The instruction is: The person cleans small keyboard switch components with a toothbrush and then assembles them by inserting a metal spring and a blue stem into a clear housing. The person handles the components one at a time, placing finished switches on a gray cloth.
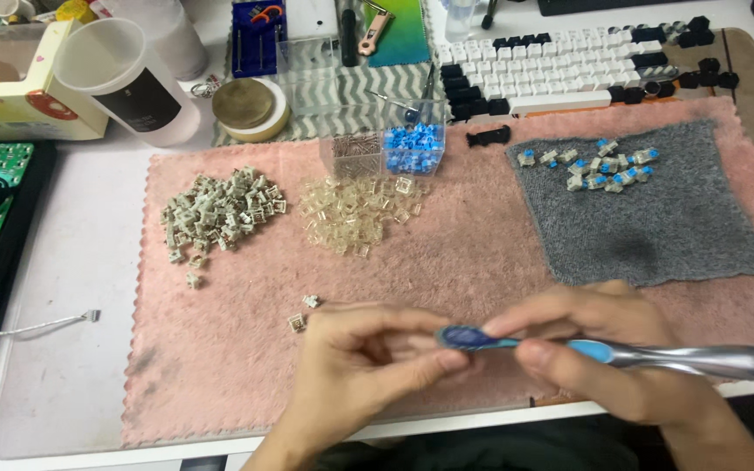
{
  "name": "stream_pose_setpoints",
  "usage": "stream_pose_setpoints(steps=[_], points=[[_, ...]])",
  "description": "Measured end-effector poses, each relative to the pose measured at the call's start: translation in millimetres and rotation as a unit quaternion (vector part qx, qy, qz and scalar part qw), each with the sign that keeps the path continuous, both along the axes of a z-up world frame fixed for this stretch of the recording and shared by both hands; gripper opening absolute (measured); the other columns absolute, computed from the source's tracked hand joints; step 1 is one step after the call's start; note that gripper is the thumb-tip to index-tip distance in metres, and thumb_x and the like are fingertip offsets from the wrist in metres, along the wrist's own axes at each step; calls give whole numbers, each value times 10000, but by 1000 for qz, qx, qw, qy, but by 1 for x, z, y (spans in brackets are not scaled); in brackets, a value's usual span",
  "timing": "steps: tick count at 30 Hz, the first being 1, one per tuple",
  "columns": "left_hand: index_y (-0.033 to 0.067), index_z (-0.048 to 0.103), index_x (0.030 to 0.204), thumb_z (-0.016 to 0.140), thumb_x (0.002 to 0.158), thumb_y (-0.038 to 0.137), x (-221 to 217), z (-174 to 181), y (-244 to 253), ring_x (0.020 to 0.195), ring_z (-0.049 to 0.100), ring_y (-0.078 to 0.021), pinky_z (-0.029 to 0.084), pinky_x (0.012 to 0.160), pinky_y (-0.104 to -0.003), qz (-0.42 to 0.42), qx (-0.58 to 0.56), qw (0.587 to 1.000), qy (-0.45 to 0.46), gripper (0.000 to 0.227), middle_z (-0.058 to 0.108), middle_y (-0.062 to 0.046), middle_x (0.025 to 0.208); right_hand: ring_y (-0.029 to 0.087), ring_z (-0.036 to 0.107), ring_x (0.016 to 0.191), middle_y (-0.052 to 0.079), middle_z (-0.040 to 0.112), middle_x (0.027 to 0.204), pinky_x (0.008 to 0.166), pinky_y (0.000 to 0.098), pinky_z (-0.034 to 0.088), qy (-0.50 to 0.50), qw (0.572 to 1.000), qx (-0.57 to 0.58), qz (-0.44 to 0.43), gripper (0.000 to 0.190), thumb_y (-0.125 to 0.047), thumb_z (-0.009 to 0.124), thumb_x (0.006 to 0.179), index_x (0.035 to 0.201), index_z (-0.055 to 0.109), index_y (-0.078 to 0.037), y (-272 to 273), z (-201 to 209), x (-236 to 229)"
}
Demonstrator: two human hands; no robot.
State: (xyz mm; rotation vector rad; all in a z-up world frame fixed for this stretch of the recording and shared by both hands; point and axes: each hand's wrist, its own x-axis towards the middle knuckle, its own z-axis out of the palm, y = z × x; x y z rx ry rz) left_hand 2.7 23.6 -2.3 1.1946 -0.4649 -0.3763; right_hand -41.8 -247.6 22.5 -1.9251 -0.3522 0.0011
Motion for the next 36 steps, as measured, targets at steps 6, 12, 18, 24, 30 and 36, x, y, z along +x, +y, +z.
stream_pose_setpoints(steps=[6,12,18,24,30,36], points=[[-45,700,1303,785,1068,-5,-9,-25,-18,1066,882,-312,723,1009,-362,-15,-97,984,146,252,862,-248,1156,75,872,573,87,1010,951,470,190,730,-17,995,64,-71,306,-224,730,1016,1268,816,-72,23,-17,-13],[28,724,1313,755,1106,116,-7,-19,-21,1148,860,-234,692,1027,-330,51,-92,987,117,227,869,-271,1312,82,746,495,44,797,578,502,194,644,-20,990,50,-134,299,-192,672,1043,1290,763,-49,39,-30,-23],[-19,732,1300,759,1071,80,-11,-21,-28,1197,867,-298,696,1070,-362,79,-96,974,191,251,874,-318,1308,133,731,505,83,730,575,555,229,620,6,988,103,-114,325,-207,665,1074,1334,736,-25,37,-41,-21],[-9,766,1276,786,1061,156,-9,-18,-19,1174,875,-323,706,1066,-406,106,-84,977,162,272,888,-297,1286,156,747,519,95,720,589,553,254,632,27,987,117,-109,309,-179,675,1068,1322,735,-12,41,-39,-21],[-27,782,1277,773,1063,111,-11,-16,-21,1134,881,-243,713,1040,-350,97,-42,982,159,255,902,-254,1277,171,773,552,120,774,760,560,239,645,34,986,132,-98,319,-182,689,1067,1337,736,-17,40,-44,-17],[14,816,1279,795,1062,115,-7,-16,-18,1029,868,-173,713,945,-309,121,2,985,119,240,920,-156,1173,131,744,525,83,757,626,506,225,547,52,988,116,-92,337,-237,667,1083,1361,709,-51,38,-42,-16]])
